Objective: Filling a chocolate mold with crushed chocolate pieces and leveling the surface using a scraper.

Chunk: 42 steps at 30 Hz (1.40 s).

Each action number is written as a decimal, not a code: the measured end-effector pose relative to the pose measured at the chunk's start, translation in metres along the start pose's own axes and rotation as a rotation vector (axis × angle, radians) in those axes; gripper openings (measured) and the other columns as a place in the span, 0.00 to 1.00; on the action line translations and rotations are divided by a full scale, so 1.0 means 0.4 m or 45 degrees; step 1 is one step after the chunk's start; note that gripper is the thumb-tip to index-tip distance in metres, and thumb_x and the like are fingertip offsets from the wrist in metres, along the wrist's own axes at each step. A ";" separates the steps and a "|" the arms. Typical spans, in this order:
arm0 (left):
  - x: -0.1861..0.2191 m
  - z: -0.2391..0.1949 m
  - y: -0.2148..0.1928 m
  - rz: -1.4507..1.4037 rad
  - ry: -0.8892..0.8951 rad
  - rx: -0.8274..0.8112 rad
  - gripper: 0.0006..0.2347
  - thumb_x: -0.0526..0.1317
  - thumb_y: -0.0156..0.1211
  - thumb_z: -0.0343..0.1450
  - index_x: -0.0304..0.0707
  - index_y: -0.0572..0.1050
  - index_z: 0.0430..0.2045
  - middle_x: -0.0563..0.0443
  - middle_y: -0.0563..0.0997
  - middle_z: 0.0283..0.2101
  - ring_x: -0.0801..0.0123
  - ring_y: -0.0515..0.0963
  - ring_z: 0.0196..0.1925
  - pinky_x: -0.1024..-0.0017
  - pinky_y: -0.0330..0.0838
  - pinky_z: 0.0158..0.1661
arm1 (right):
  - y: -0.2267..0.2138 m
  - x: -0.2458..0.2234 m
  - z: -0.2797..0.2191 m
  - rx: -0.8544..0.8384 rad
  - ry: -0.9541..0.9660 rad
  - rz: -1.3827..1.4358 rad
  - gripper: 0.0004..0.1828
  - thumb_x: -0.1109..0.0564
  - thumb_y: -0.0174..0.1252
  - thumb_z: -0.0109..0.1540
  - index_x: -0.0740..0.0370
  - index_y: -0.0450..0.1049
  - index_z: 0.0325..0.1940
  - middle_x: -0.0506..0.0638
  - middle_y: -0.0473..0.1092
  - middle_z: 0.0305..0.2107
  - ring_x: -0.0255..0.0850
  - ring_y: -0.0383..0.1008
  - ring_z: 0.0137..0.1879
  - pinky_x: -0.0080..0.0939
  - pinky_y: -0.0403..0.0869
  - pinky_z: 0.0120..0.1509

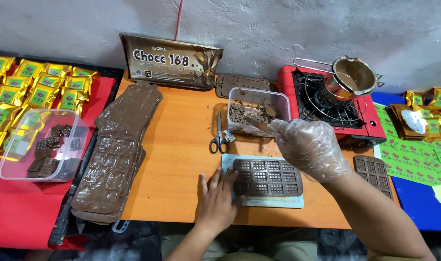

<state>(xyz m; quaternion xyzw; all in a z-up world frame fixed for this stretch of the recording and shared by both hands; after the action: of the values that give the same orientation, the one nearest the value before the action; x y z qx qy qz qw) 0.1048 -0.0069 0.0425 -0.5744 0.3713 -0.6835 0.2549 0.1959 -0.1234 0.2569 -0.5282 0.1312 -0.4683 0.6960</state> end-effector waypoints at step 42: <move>-0.017 0.000 0.035 0.215 -0.043 0.095 0.34 0.61 0.50 0.72 0.39 0.59 0.70 0.47 0.60 0.75 0.55 0.52 0.78 0.37 0.32 0.70 | 0.306 -0.008 -0.540 -0.279 1.109 1.320 0.21 0.55 0.54 0.66 0.62 0.74 0.63 0.56 0.73 0.59 0.46 0.72 0.68 0.43 0.69 0.73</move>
<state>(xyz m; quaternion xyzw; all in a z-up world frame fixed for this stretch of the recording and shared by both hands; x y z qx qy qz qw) 0.1050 -0.0099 0.0271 -0.5426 0.3883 -0.6633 0.3389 0.1108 -0.2526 0.0627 -0.2281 0.6817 -0.2282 0.6566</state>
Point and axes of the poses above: each hand's wrist, its own z-axis towards the middle knuckle, its own y-axis out of the palm, x = y × z, the point moved 10 cm from there along z, towards the middle knuckle
